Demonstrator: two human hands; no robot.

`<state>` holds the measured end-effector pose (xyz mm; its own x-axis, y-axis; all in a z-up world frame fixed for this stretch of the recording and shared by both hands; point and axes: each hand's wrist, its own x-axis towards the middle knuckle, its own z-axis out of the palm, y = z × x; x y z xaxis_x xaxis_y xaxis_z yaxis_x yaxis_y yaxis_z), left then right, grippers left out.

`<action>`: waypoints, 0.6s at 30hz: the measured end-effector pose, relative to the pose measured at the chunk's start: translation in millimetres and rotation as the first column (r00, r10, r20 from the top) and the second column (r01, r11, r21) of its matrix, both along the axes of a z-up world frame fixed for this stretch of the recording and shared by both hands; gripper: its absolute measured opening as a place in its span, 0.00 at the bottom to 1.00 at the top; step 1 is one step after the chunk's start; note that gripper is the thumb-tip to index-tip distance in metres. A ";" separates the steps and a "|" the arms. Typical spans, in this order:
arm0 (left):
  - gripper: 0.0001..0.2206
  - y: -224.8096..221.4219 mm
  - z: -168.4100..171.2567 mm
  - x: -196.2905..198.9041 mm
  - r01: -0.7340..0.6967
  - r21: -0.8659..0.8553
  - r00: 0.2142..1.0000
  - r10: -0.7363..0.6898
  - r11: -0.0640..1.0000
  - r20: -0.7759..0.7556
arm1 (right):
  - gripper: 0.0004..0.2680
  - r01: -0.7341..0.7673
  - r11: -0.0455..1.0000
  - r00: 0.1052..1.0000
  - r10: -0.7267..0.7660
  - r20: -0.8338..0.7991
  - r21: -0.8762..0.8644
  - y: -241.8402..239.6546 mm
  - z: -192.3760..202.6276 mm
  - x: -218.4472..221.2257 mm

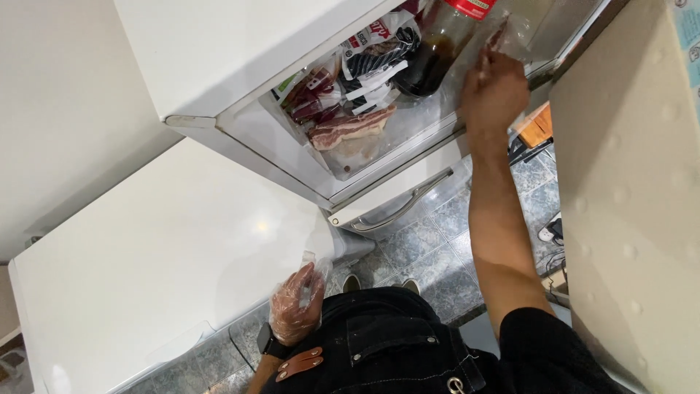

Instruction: Slicing bacon using a commercial meat slicer, portioning by weight, and storing in a refrigerator.

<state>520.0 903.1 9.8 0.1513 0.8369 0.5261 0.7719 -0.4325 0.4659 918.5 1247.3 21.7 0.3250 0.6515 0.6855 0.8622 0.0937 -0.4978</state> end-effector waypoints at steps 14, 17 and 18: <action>0.14 7.5 3.7 3.6 0.037 0.051 0.997 -0.034 0.998 -0.065 | 0.09 -0.936 0.329 0.329 0.944 -0.014 0.125 -45.8 42.4 -62.2; 0.16 9.2 0.1 5.1 0.075 0.089 0.992 -0.066 0.993 -0.107 | 0.09 -0.769 0.626 0.497 0.715 0.493 -0.132 -18.0 48.9 -91.3; 0.16 3.7 -4.3 0.8 0.083 0.093 0.991 -0.073 0.992 -0.110 | 0.09 -0.765 0.632 0.503 0.709 0.494 -0.128 -24.7 46.0 -91.5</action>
